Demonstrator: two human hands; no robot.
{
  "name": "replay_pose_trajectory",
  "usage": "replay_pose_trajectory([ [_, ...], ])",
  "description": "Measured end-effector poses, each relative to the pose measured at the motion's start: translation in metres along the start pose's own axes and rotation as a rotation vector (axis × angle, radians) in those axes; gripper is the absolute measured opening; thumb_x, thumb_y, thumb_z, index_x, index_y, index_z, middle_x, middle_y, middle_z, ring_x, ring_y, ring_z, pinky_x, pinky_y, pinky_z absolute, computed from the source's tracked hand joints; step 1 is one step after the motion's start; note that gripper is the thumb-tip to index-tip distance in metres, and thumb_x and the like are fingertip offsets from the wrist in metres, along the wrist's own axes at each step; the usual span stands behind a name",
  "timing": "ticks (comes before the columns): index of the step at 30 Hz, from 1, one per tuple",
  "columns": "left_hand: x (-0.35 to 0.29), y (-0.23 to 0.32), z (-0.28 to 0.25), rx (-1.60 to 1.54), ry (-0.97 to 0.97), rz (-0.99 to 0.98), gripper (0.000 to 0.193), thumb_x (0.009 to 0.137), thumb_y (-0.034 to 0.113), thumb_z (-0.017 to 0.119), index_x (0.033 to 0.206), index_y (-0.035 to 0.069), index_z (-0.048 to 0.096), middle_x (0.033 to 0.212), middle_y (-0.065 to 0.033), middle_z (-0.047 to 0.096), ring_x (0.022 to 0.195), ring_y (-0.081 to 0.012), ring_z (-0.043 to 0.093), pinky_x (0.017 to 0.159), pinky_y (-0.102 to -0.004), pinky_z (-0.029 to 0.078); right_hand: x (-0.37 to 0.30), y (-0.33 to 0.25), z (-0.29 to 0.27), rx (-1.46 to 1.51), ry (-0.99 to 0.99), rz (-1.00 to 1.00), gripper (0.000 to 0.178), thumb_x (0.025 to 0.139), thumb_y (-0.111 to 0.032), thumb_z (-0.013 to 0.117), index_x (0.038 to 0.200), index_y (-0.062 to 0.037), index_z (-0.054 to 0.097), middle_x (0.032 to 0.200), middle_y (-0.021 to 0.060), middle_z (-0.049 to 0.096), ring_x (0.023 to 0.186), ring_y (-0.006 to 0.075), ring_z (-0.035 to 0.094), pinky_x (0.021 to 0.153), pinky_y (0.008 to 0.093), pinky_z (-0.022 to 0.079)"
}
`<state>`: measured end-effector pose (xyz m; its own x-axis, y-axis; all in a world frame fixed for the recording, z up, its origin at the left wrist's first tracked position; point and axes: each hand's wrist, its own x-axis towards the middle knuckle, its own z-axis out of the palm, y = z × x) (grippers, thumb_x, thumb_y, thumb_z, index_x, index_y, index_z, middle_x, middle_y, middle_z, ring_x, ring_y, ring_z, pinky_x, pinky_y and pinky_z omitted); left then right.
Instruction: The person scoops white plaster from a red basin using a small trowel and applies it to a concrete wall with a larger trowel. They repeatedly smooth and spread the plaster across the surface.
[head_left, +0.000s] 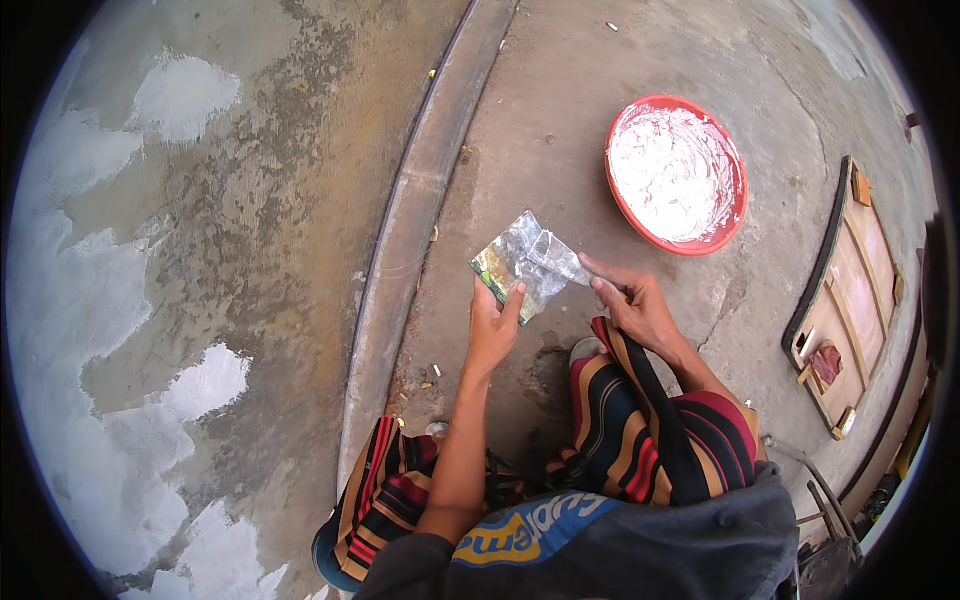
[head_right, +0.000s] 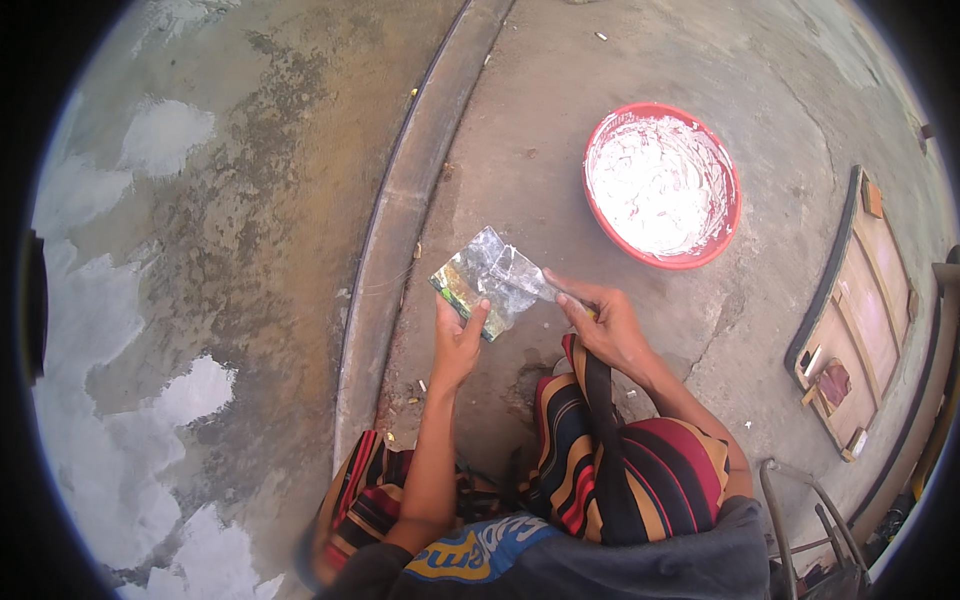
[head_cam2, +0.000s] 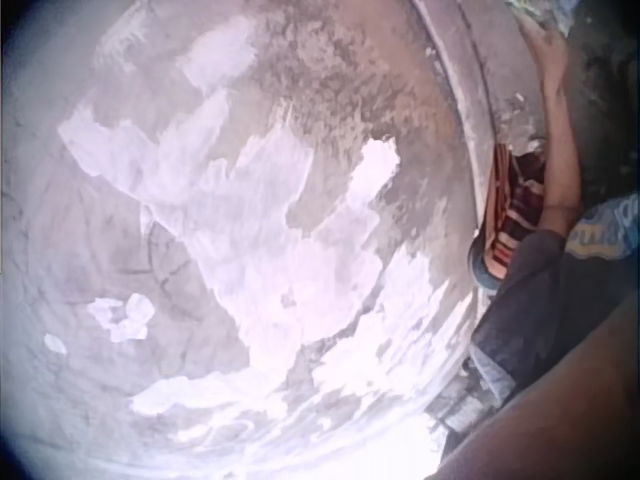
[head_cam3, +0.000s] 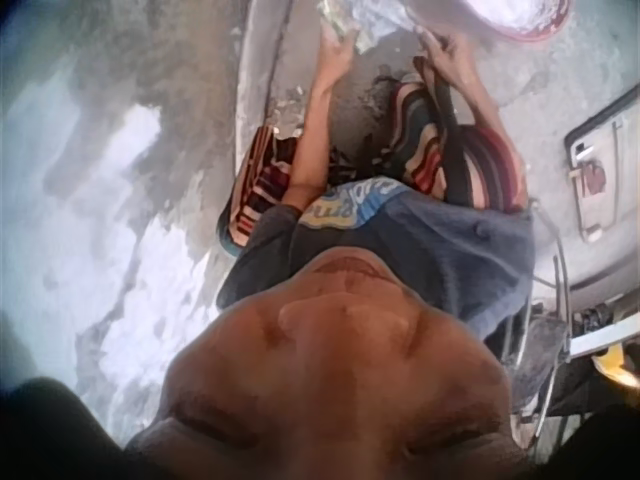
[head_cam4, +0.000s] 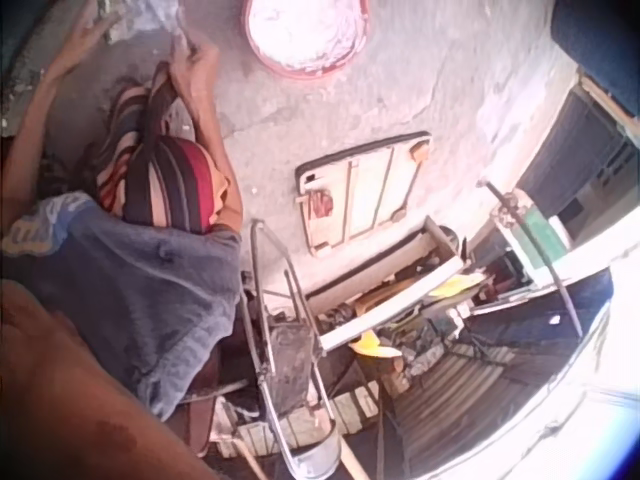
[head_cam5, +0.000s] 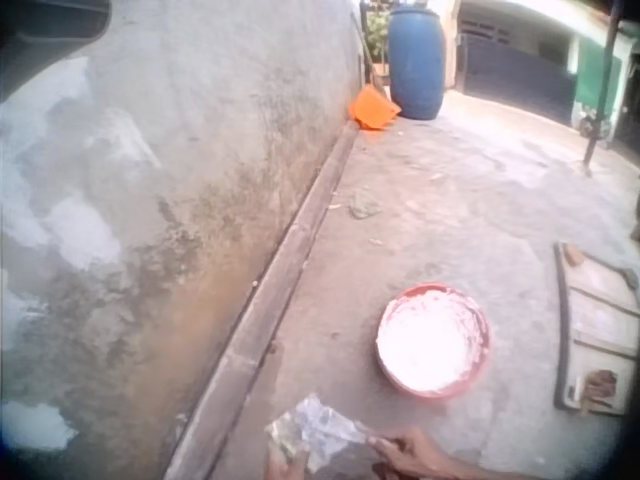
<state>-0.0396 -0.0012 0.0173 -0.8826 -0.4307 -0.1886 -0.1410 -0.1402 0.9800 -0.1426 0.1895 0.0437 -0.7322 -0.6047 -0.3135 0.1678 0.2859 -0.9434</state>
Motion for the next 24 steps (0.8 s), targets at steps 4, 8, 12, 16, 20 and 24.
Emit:
replay_pose_trajectory([
  [4, -0.005, -0.003, 0.008, -0.034, -0.032, -0.008, 0.048, 0.096, 0.008, 0.055, 0.137, -0.004, 0.034, 0.125, -0.0140, 0.055, 0.113, -0.0175, 0.053, 0.096, -0.0312, 0.042, 0.003, -0.010, 0.006, -0.075, 0.000, 0.010, 0.036, 0.096, -0.014, 0.057, 0.132, -0.0160, 0.060, 0.071, -0.0038, 0.053, 0.065, 0.0056, 0.040, 0.058, 0.0243, 0.039],
  [8, -0.003, -0.002, -0.001, -0.033, -0.040, -0.038, 0.050, 0.096, 0.008, 0.055, 0.139, -0.003, 0.033, 0.125, -0.0134, 0.055, 0.114, -0.0170, 0.052, 0.096, -0.0308, 0.042, 0.003, -0.017, 0.005, -0.111, -0.014, -0.011, 0.035, 0.097, -0.013, 0.056, 0.132, -0.0151, 0.060, 0.075, -0.0056, 0.053, 0.068, 0.0044, 0.040, 0.058, 0.0226, 0.038],
  [12, -0.004, -0.004, 0.003, 0.017, -0.105, -0.072, 0.052, 0.095, 0.005, 0.056, 0.139, -0.002, 0.029, 0.128, -0.0117, 0.050, 0.117, -0.0178, 0.049, 0.100, -0.0314, 0.040, 0.001, -0.023, 0.005, -0.148, -0.019, 0.049, 0.036, 0.097, -0.011, 0.056, 0.132, -0.0153, 0.060, 0.073, -0.0056, 0.049, 0.067, 0.0049, 0.038, 0.058, 0.0225, 0.038],
  [16, -0.009, -0.014, 0.007, 0.085, -0.095, -0.002, 0.050, 0.095, 0.006, 0.057, 0.137, -0.002, 0.032, 0.129, -0.0123, 0.050, 0.117, -0.0173, 0.049, 0.099, -0.0307, 0.041, 0.007, -0.027, 0.007, -0.166, 0.005, -0.051, 0.036, 0.097, -0.010, 0.056, 0.133, -0.0139, 0.060, 0.074, -0.0060, 0.050, 0.066, 0.0049, 0.038, 0.058, 0.0226, 0.037],
  [20, 0.001, 0.009, 0.004, -0.021, -0.046, -0.020, 0.046, 0.096, 0.006, 0.055, 0.136, -0.004, 0.035, 0.124, -0.0139, 0.056, 0.112, -0.0177, 0.054, 0.095, -0.0305, 0.043, -0.001, -0.016, 0.009, -0.121, 0.010, -0.047, 0.036, 0.094, -0.010, 0.059, 0.130, -0.0148, 0.061, 0.075, 0.0051, 0.063, 0.063, 0.0061, 0.041, 0.059, 0.0253, 0.042],
  [24, -0.004, -0.003, 0.005, -0.086, -0.084, -0.041, 0.045, 0.096, 0.006, 0.055, 0.135, -0.003, 0.035, 0.123, -0.0125, 0.055, 0.112, -0.0154, 0.052, 0.096, -0.0297, 0.042, 0.004, -0.031, 0.012, -0.277, -0.007, -0.055, 0.037, 0.092, -0.010, 0.060, 0.129, -0.0169, 0.063, 0.072, 0.0139, 0.064, 0.058, 0.0075, 0.041, 0.057, 0.0275, 0.044],
])
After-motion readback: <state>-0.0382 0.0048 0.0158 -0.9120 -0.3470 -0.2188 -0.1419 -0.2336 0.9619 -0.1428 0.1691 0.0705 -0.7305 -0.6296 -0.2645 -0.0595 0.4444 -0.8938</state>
